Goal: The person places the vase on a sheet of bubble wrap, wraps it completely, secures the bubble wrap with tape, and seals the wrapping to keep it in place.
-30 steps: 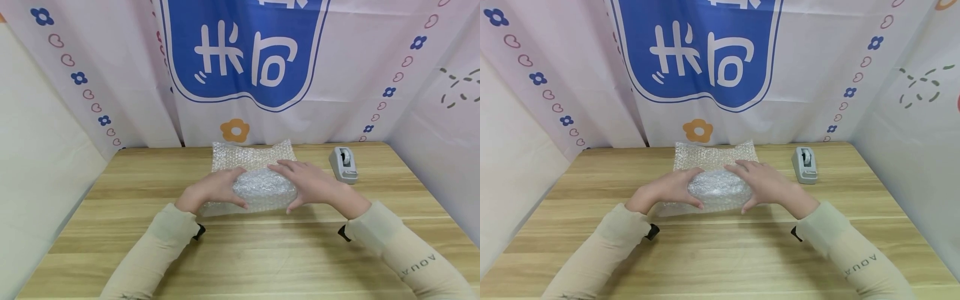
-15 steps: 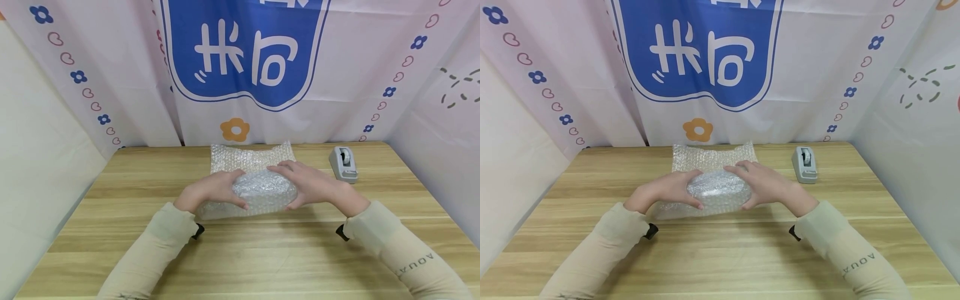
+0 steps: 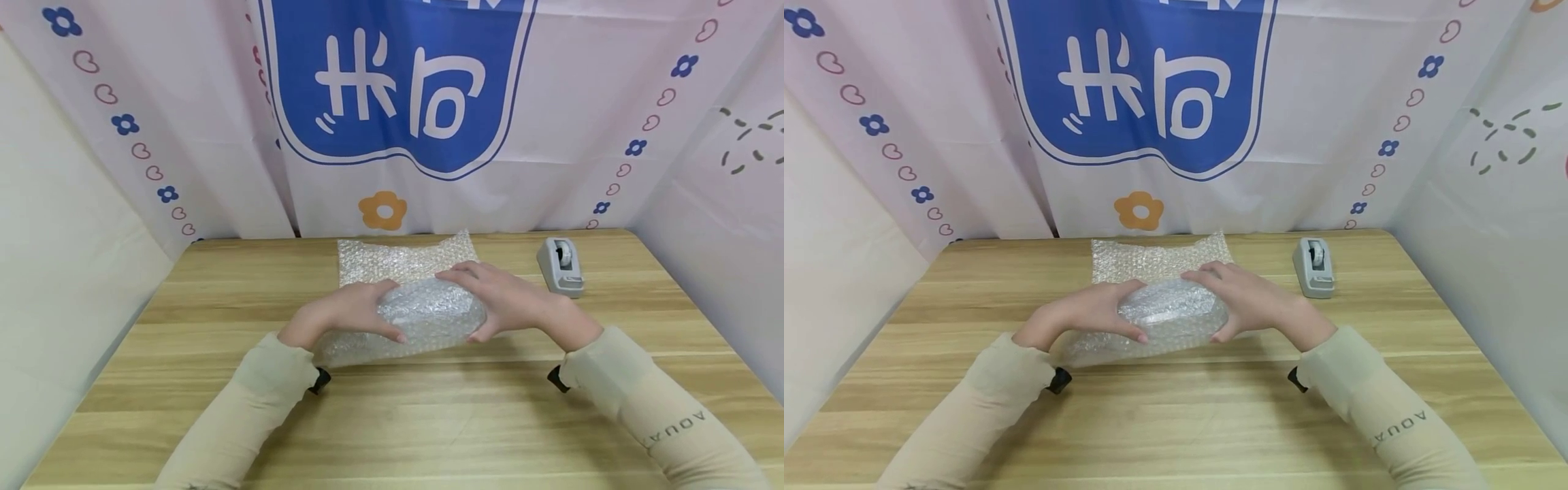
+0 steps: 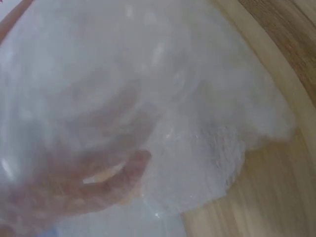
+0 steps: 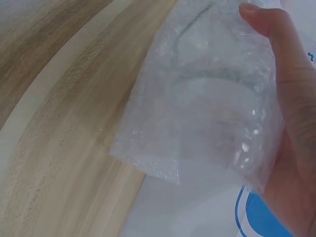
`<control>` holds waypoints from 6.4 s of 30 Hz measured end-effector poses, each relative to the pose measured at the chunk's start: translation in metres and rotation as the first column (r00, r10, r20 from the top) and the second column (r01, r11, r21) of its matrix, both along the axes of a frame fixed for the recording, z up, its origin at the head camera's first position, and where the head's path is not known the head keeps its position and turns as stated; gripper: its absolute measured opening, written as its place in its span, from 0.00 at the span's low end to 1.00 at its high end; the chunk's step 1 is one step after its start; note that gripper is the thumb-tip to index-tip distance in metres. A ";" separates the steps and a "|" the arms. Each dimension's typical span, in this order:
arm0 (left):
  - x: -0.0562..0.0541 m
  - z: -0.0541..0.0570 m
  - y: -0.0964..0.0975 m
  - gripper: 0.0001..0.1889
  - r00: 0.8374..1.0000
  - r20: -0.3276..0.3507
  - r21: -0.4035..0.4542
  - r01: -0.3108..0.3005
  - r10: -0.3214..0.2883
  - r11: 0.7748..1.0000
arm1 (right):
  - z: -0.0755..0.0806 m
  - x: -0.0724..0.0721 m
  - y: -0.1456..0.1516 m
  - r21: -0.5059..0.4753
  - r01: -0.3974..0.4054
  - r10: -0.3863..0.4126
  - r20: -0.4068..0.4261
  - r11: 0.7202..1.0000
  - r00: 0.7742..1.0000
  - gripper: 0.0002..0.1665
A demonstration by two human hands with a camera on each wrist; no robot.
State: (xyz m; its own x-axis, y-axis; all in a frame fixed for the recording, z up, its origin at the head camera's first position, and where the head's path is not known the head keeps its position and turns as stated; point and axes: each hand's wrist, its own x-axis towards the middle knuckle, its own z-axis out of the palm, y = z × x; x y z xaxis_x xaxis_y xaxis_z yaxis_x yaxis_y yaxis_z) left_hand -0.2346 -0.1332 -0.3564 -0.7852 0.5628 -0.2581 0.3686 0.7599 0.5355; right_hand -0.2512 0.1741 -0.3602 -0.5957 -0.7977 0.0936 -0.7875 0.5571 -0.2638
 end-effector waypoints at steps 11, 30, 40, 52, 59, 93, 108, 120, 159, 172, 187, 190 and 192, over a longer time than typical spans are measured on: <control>0.001 -0.002 -0.006 0.56 0.999 0.029 0.054 -0.015 0.013 0.998 | -0.002 -0.003 0.000 -0.047 -0.033 0.034 0.017 0.998 0.999 0.65; 0.003 -0.003 -0.010 0.54 0.994 0.102 0.074 -0.034 0.026 0.997 | 0.005 -0.001 -0.001 -0.026 -0.039 0.041 0.109 0.999 0.993 0.66; 0.003 0.000 -0.009 0.55 0.995 0.095 0.010 -0.019 0.018 1.000 | 0.004 -0.001 -0.002 -0.023 -0.028 0.031 0.124 0.999 0.992 0.66; 0.002 -0.001 -0.010 0.56 0.995 0.102 -0.012 -0.018 0.019 1.000 | 0.002 -0.002 -0.003 -0.034 -0.038 0.042 0.130 0.999 0.991 0.66; -0.003 -0.005 -0.014 0.57 0.989 0.147 0.031 0.007 -0.011 0.999 | 0.000 -0.005 -0.004 -0.039 -0.038 0.043 0.137 0.999 0.990 0.66; 0.014 0.008 0.006 0.45 0.958 -0.284 -0.084 0.003 -0.027 0.996 | 0.013 -0.028 -0.007 -0.030 -0.043 0.052 0.429 0.999 0.902 0.63; 0.018 0.004 0.002 0.53 0.960 -0.275 -0.071 0.028 -0.047 0.997 | 0.001 -0.008 0.005 -0.033 0.088 -0.077 0.244 0.996 0.967 0.66; 0.012 0.000 0.002 0.50 0.956 -0.287 -0.063 0.050 -0.066 0.997 | -0.007 0.014 0.004 0.007 0.129 -0.129 -0.016 0.992 0.992 0.78; 0.006 0.001 -0.002 0.43 0.987 -0.152 0.057 0.063 -0.054 0.996 | -0.009 0.008 0.007 -0.042 0.122 -0.118 0.087 0.992 0.989 0.71; 0.004 0.002 -0.005 0.42 0.996 -0.083 0.083 0.022 -0.015 0.996 | -0.010 0.003 0.007 -0.094 0.141 -0.126 0.147 0.986 0.981 0.70; -0.005 0.000 -0.009 0.43 0.997 -0.021 0.133 -0.067 0.071 0.989 | -0.009 -0.010 0.008 -0.118 0.162 -0.130 0.241 0.980 0.962 0.69; -0.008 -0.002 -0.011 0.45 0.997 -0.003 0.136 -0.076 0.077 0.988 | -0.009 -0.015 0.007 -0.101 0.159 -0.129 0.253 0.982 0.959 0.69; -0.009 -0.004 -0.013 0.46 0.996 0.015 0.141 -0.086 0.084 0.986 | -0.009 -0.018 0.006 -0.096 0.153 -0.123 0.261 0.984 0.958 0.68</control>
State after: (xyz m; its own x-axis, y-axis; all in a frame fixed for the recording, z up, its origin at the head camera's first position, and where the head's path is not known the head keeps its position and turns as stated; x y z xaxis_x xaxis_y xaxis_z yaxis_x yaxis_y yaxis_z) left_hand -0.2436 -0.1459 -0.3604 -0.8298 0.5254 -0.1882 0.3003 0.7045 0.6431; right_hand -0.2694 0.1803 -0.3691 -0.7150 -0.6990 0.0110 -0.6045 0.6103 -0.5120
